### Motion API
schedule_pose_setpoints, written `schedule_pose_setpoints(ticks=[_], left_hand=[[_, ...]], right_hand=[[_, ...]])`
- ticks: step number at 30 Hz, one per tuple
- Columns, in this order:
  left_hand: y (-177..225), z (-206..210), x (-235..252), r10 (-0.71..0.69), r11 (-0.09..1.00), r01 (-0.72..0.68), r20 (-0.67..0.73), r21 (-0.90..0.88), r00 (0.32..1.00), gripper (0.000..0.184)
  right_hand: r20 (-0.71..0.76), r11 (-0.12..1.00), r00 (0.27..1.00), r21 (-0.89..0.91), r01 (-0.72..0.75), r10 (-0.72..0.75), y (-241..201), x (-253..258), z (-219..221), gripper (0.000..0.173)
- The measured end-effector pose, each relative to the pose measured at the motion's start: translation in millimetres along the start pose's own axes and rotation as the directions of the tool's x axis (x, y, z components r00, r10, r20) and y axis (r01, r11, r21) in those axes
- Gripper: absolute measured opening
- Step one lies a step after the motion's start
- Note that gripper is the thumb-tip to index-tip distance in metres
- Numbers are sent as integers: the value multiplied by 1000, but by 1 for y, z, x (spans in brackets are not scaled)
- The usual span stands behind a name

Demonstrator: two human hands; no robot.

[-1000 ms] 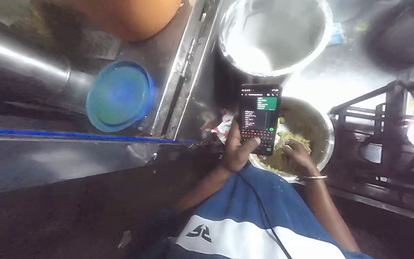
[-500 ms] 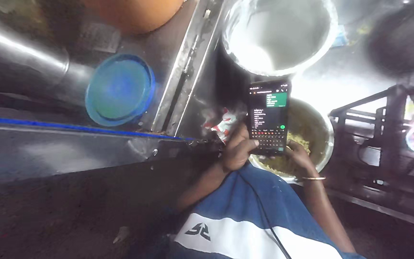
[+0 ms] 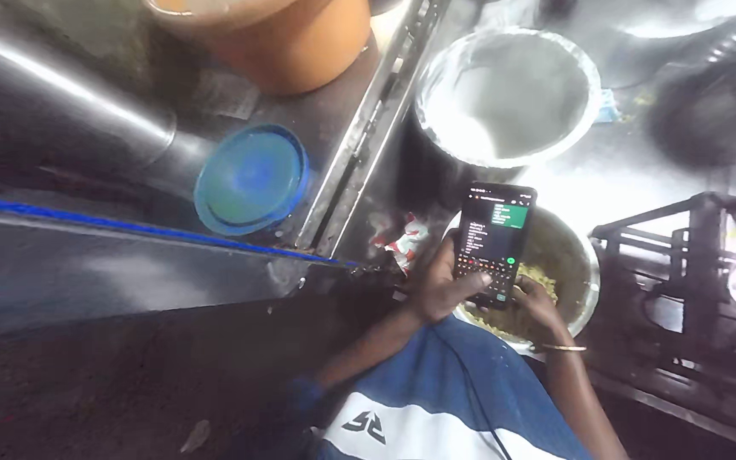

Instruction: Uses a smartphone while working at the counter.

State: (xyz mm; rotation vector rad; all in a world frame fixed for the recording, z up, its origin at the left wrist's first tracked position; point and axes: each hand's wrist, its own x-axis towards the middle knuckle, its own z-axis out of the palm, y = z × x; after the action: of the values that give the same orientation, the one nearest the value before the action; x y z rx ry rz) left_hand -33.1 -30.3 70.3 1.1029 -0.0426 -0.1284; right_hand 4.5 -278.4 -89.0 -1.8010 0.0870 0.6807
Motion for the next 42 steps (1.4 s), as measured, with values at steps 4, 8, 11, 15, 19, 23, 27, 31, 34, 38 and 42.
schedule_pose_setpoints(ticks=[4,8,11,15,19,23,27,31,34,38,42], left_hand=[[-2,4,4,19,998,-16,-64,56,998,67],[-4,1,3,40,998,-39,-34,50,999,66],[-5,0,1,16,1000,-16,-29,10,999,55],[-4,-4,1,-3,996,13,-119,87,993,48],[-9,-7,1,13,992,8,-159,130,987,46],[-6,-5,-1,-45,998,45,-1,-37,999,70],[1,4,-1,-121,987,128,-66,102,990,89],[-1,4,-1,-91,990,97,-61,98,994,83],[-5,3,0,-48,995,55,-86,83,995,78],[-9,3,1,-5,997,13,-96,80,995,76],[-13,-2,-4,0,999,-1,-34,-36,999,70]], right_hand=[[-14,1000,1000,9,20,-20,5,2,-1,17],[1,999,1000,46,29,-29,7,3,0,17],[16,997,1000,72,24,-25,7,2,-2,16],[15,997,1000,79,18,-19,7,2,-1,17],[9,1000,1000,23,-7,6,-1,0,-2,18],[16,1000,1000,19,6,-6,1,2,-2,17],[26,998,999,-46,44,-42,-4,0,-5,18],[28,998,999,-55,34,-33,-2,2,-6,21],[29,999,999,-40,33,-32,-1,3,-5,21],[41,999,998,-21,37,-36,5,4,-6,21],[34,999,998,18,49,-49,8,4,-7,18]])
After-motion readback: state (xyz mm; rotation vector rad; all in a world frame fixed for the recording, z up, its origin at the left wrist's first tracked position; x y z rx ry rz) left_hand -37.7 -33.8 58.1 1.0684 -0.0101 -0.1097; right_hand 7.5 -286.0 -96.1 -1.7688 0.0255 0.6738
